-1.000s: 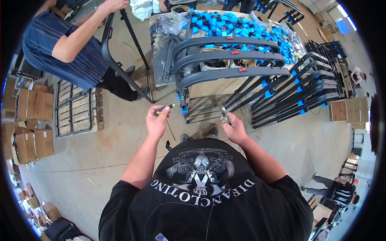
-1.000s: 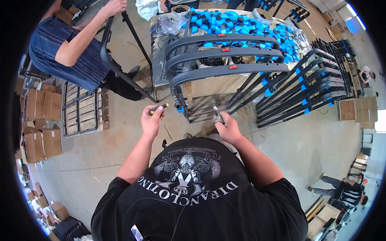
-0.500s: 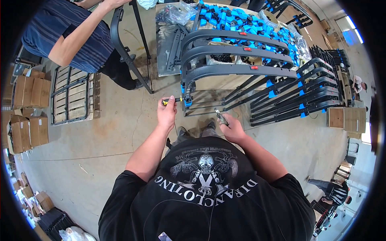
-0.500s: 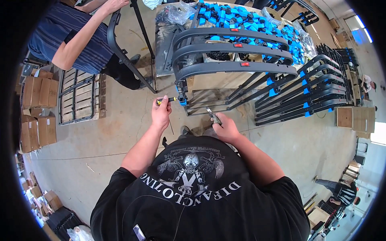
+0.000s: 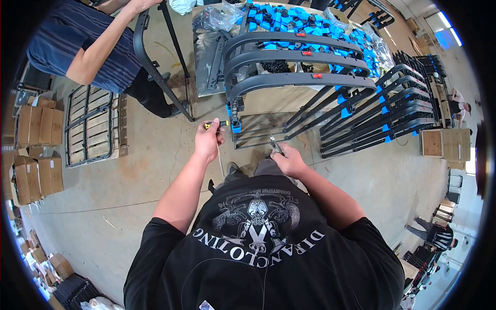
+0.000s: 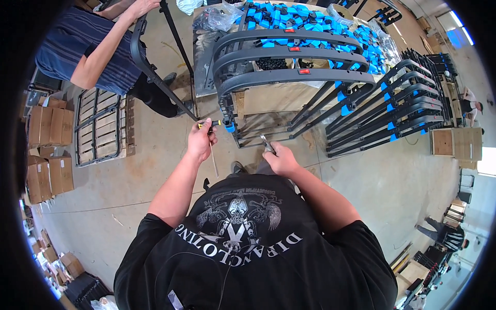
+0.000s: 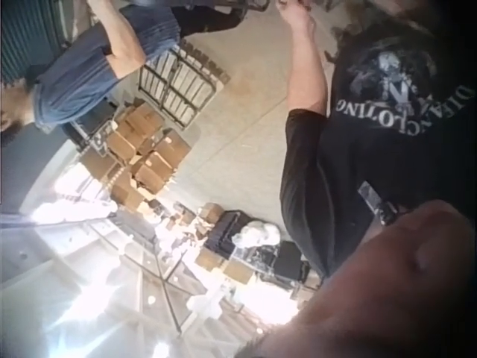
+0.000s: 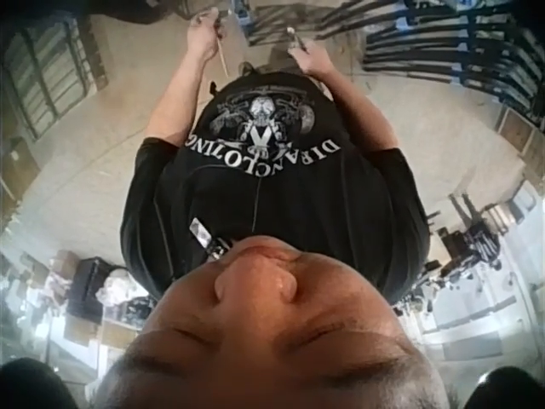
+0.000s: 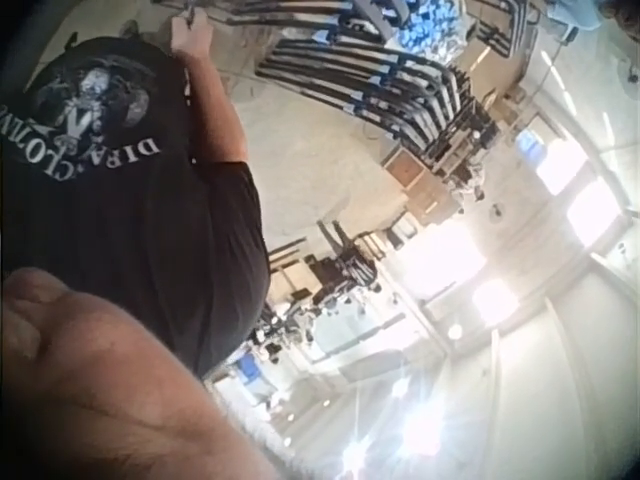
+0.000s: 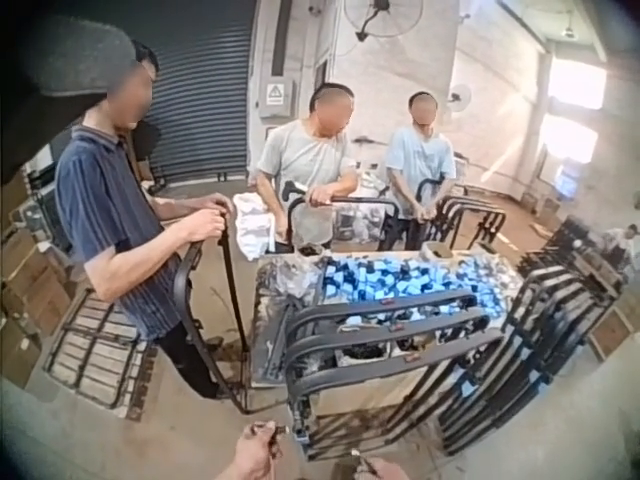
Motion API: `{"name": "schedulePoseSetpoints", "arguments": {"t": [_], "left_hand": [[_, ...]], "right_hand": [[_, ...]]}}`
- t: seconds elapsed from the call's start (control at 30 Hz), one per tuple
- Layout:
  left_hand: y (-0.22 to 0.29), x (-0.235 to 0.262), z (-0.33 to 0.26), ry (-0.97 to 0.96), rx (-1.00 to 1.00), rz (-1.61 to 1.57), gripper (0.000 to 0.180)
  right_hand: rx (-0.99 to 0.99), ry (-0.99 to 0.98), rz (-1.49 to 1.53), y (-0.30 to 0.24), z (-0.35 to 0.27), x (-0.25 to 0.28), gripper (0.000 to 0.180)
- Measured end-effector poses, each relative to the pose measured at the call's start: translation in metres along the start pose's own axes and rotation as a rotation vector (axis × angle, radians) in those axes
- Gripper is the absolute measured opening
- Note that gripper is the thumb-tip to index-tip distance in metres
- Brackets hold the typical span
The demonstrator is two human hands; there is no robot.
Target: Assemble metal frames by attaching plastic components and securing them with a tool.
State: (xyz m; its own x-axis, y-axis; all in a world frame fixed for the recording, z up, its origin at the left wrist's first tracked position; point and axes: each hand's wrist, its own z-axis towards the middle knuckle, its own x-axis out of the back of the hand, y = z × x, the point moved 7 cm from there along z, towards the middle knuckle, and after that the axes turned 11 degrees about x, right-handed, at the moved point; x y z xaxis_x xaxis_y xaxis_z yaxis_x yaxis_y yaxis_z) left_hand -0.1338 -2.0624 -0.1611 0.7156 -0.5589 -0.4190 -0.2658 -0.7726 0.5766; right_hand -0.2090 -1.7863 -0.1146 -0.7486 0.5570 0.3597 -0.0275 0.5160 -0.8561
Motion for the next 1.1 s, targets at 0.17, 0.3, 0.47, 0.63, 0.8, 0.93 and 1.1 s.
{"name": "schedulePoseSetpoints", "arguments": {"t": [0.17,0.3,0.47,0.63,0.8,0.93,1.1], "left_hand": [[0.002,-0.009,-0.009,0.215,-0.269,0.247,0.038],[-0.002,-0.009,0.001,0.15,-0.242,0.277,0.015],[0.002,-0.016,0.0,0.15,-0.12,0.29,0.01],[0.002,-0.011,0.003,0.135,-0.1,0.258,0.01],[0.003,-0.015,0.003,0.134,-0.075,0.281,0.01],[0.002,-0.013,0.004,0.154,-0.073,0.296,0.01],[-0.001,-0.012,0.006,0.158,-0.09,0.239,0.008]], "right_hand": [[0.017,0.049,0.05,0.016,0.058,-0.029,0.023],[0.165,-0.004,-0.326,-0.027,0.103,-0.059,0.03],[0.218,-0.046,-0.498,-0.022,0.108,-0.075,0.031],[0.162,-0.202,-0.377,-0.03,0.09,-0.079,0.043],[0.188,-0.009,-0.261,-0.021,0.095,-0.065,0.043],[0.137,-0.068,-0.559,-0.044,0.103,-0.066,0.043],[0.177,-0.108,-0.562,-0.042,0.104,-0.066,0.036]]}}
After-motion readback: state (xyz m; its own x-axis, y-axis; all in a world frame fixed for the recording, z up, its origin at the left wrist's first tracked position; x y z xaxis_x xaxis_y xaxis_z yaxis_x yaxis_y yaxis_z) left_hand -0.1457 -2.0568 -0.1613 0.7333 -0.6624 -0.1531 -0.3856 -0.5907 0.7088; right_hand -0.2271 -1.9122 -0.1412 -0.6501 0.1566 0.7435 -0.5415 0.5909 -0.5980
